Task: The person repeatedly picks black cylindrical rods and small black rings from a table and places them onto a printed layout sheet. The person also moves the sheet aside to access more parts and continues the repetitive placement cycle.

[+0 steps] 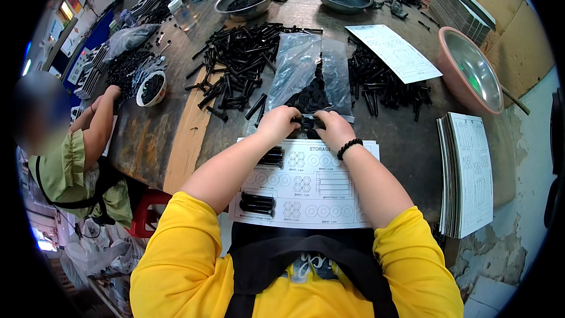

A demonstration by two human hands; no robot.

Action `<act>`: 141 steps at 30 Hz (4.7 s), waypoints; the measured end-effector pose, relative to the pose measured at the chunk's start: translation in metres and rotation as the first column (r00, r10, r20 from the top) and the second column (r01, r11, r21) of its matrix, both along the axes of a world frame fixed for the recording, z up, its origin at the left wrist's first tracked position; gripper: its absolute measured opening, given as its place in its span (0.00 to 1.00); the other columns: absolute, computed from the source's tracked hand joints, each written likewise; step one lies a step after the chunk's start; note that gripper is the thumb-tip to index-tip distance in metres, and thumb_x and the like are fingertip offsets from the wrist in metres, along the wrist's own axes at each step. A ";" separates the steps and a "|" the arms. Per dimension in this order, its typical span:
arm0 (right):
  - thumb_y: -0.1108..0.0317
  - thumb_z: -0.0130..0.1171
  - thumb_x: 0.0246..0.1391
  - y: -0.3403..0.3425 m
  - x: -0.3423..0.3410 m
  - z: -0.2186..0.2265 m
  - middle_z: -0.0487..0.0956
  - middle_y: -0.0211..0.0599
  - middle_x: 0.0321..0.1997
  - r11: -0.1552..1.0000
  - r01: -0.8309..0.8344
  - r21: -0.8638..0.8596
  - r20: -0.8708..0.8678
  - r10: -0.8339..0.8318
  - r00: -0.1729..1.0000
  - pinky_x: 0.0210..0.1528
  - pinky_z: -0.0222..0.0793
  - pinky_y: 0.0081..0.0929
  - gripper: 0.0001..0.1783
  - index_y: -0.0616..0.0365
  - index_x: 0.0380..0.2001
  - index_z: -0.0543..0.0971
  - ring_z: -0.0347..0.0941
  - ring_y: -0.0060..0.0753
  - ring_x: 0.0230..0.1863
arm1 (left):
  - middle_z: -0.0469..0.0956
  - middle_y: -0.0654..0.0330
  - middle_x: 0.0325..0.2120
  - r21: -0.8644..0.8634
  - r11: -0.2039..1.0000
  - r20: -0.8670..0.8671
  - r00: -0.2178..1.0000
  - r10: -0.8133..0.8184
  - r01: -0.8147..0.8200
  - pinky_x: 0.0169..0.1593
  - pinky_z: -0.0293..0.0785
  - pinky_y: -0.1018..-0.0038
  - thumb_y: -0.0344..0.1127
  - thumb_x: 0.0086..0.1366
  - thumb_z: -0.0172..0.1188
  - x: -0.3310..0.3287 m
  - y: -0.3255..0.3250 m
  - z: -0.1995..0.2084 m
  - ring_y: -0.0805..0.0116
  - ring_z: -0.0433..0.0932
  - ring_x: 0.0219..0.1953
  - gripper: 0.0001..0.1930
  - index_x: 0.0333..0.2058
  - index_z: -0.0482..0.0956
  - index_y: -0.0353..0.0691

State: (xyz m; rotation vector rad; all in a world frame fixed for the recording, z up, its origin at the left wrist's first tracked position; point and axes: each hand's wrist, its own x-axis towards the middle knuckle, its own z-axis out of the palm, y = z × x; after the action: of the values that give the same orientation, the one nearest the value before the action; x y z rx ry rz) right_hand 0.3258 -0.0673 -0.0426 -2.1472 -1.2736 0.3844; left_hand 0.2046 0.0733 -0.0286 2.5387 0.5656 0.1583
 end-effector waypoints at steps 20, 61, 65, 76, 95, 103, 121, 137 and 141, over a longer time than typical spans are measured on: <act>0.63 0.63 0.41 0.020 -0.002 0.030 0.77 0.47 0.39 0.884 -0.070 -0.461 0.056 0.107 0.993 0.45 0.70 0.34 0.16 0.62 0.33 0.79 0.74 0.44 0.43 | 0.72 0.55 0.29 -0.111 0.992 0.114 0.990 0.078 -0.065 0.38 0.69 0.71 0.27 0.52 0.58 -0.050 -0.011 0.042 0.60 0.73 0.33 0.11 0.36 0.76 0.36; 0.68 0.53 0.48 -0.111 -0.028 0.031 0.73 0.36 0.31 0.999 -0.027 -0.043 0.133 0.033 0.991 0.35 0.69 0.31 0.09 0.46 0.32 0.80 0.71 0.38 0.34 | 0.73 0.58 0.34 0.244 0.913 0.098 0.928 -0.360 0.328 0.44 0.65 0.65 0.27 0.50 0.55 -0.039 -0.085 0.014 0.59 0.71 0.39 0.14 0.36 0.79 0.49; 0.69 0.53 0.47 -0.123 -0.017 0.029 0.72 0.35 0.29 1.000 0.011 -0.001 0.157 -0.011 0.988 0.34 0.68 0.30 0.09 0.47 0.31 0.80 0.71 0.37 0.33 | 0.72 0.60 0.33 0.252 0.923 0.030 0.951 -0.308 0.291 0.46 0.63 0.65 0.26 0.48 0.55 -0.047 -0.079 0.024 0.60 0.70 0.40 0.14 0.35 0.79 0.50; 0.70 0.53 0.47 -0.122 -0.020 0.029 0.72 0.36 0.29 0.999 0.015 -0.049 0.160 -0.007 0.987 0.34 0.68 0.30 0.10 0.48 0.32 0.80 0.71 0.37 0.33 | 0.72 0.61 0.32 0.280 0.908 0.006 0.946 -0.325 0.311 0.46 0.62 0.67 0.27 0.50 0.55 -0.056 -0.075 0.018 0.62 0.70 0.39 0.15 0.37 0.80 0.51; 0.65 0.57 0.44 -0.053 -0.011 0.038 0.73 0.38 0.32 0.998 -0.038 0.051 0.189 0.028 0.982 0.38 0.68 0.35 0.10 0.53 0.32 0.78 0.71 0.42 0.36 | 0.74 0.57 0.30 0.269 0.955 0.126 0.979 -0.160 0.121 0.41 0.69 0.66 0.28 0.49 0.57 -0.035 -0.022 0.011 0.57 0.73 0.37 0.11 0.35 0.78 0.42; 0.57 0.62 0.43 0.018 -0.022 0.029 0.72 0.43 0.40 0.938 0.083 -0.335 0.179 -0.023 0.984 0.43 0.70 0.33 0.19 0.58 0.35 0.74 0.72 0.42 0.43 | 0.72 0.59 0.30 0.391 0.916 -0.066 0.996 -0.065 0.086 0.37 0.72 0.66 0.35 0.48 0.62 -0.004 -0.008 0.001 0.58 0.74 0.36 0.13 0.35 0.76 0.46; 0.63 0.57 0.46 -0.011 -0.035 0.042 0.76 0.45 0.31 0.991 -0.109 -0.074 -0.159 0.096 0.983 0.39 0.67 0.35 0.12 0.62 0.28 0.76 0.72 0.45 0.36 | 0.75 0.54 0.25 -0.163 0.986 -0.042 0.998 0.041 -0.047 0.34 0.69 0.71 0.31 0.52 0.60 -0.091 0.006 0.066 0.62 0.74 0.30 0.07 0.29 0.75 0.35; 0.67 0.51 0.49 -0.033 -0.116 0.036 0.76 0.45 0.30 0.954 -0.261 -0.150 -0.047 0.257 0.965 0.37 0.68 0.38 0.10 0.58 0.36 0.73 0.73 0.47 0.34 | 0.72 0.58 0.30 0.100 0.993 -0.024 0.998 -0.065 0.067 0.37 0.71 0.69 0.30 0.50 0.61 -0.158 -0.027 0.033 0.60 0.73 0.35 0.07 0.30 0.76 0.42; 0.67 0.50 0.51 -0.036 -0.121 0.037 0.77 0.45 0.31 0.952 -0.282 -0.116 -0.006 0.283 0.959 0.36 0.68 0.38 0.10 0.56 0.37 0.72 0.73 0.46 0.34 | 0.71 0.59 0.30 0.149 0.974 0.046 0.983 -0.180 0.171 0.38 0.71 0.69 0.28 0.50 0.59 -0.163 -0.025 0.027 0.61 0.73 0.35 0.09 0.32 0.77 0.44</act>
State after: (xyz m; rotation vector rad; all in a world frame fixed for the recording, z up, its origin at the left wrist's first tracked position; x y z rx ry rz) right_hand 0.2052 -0.1031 -0.0056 -2.0643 -1.6068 0.5786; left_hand 0.0416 0.0485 -0.0016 2.6989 0.3138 0.2164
